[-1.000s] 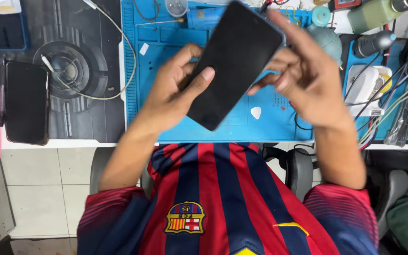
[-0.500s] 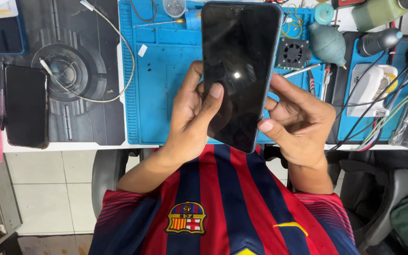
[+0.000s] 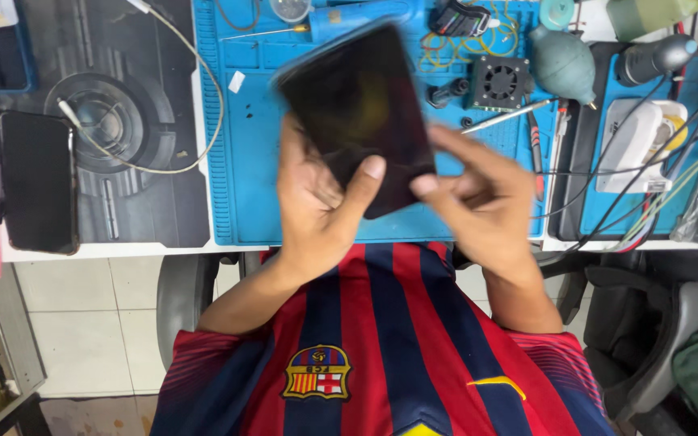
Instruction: The person reassembles a smartphone by aligning and pressing the screen onto the chassis, then applies adhesive along the screen edges using a tube. The person also briefly operates the touchscreen to check functionality.
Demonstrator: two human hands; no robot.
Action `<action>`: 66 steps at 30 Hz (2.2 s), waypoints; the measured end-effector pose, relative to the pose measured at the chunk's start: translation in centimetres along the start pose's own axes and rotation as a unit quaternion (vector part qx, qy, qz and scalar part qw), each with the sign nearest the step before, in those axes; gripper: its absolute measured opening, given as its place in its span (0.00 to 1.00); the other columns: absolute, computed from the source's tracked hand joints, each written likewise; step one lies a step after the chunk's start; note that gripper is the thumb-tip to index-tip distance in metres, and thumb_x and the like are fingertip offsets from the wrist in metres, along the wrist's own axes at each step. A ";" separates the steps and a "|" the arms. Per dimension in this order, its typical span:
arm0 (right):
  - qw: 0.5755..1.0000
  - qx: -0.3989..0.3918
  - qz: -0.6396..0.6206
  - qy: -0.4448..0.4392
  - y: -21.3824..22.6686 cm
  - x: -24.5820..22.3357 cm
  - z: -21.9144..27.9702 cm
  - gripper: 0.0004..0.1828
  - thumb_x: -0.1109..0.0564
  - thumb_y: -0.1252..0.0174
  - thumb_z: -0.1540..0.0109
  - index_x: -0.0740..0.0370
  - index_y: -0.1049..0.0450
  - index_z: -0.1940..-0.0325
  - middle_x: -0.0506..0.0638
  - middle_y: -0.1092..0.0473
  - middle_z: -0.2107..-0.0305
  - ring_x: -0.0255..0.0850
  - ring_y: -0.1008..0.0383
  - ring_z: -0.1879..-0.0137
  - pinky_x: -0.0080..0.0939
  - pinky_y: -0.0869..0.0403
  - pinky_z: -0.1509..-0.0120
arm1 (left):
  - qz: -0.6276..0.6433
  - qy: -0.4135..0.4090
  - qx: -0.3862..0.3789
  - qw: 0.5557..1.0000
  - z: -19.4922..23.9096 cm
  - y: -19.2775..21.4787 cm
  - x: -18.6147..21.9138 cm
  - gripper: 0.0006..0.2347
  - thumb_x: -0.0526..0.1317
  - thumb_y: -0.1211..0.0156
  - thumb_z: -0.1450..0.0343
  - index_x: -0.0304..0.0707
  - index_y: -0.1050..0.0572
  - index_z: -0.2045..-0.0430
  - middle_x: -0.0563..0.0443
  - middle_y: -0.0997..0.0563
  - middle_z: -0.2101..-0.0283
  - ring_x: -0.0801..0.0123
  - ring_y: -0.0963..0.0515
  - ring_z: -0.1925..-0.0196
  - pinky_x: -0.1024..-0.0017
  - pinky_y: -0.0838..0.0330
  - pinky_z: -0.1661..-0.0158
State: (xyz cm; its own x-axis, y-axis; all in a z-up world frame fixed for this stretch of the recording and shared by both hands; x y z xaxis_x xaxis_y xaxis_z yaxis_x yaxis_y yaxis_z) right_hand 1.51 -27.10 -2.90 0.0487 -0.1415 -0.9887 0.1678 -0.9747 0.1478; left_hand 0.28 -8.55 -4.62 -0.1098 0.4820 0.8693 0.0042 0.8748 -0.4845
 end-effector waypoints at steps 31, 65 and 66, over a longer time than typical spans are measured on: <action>0.850 0.170 0.493 0.080 4.7 6.5 -2.2 0.14 0.51 0.24 0.40 0.63 0.18 0.59 0.52 0.24 0.71 0.51 0.23 0.64 0.52 0.29 0.62 | -0.685 -0.043 -0.219 0.694 -1.4 6.4 -0.4 0.36 0.54 0.19 0.50 0.26 0.23 0.53 0.42 0.29 0.47 0.49 0.31 0.43 0.57 0.23 0.56; 0.932 0.179 0.212 0.234 3.3 3.5 -4.6 0.12 0.73 0.33 0.36 0.68 0.19 0.50 0.57 0.22 0.52 0.44 0.19 0.46 0.37 0.21 0.42 | -0.385 -0.177 -0.218 0.879 -11.0 -4.0 -9.3 0.12 0.30 0.27 0.35 0.28 0.22 0.62 0.42 0.18 0.62 0.56 0.17 0.64 0.65 0.23 0.62; 0.924 0.176 0.238 0.241 3.2 2.9 -4.3 0.12 0.72 0.33 0.36 0.68 0.20 0.50 0.57 0.22 0.51 0.45 0.19 0.46 0.37 0.20 0.42 | -0.380 -0.182 -0.220 0.880 -10.9 -4.0 -9.3 0.11 0.30 0.27 0.35 0.29 0.22 0.62 0.42 0.18 0.62 0.56 0.16 0.62 0.65 0.22 0.61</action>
State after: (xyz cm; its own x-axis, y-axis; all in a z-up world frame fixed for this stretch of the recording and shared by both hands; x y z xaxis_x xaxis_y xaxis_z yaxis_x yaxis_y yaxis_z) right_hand 6.46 -29.92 -5.23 0.4814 -0.5589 -0.6752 -0.3128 -0.8292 0.4632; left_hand 12.10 -15.93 -9.68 -0.5568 -0.2274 0.7989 0.1681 0.9111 0.3765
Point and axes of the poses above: each hand's wrist, its own z-axis away from the middle knuckle, its own y-axis out of the back of the hand, x = y × z, the point moved 5 cm from there along -z, towards the middle knuckle
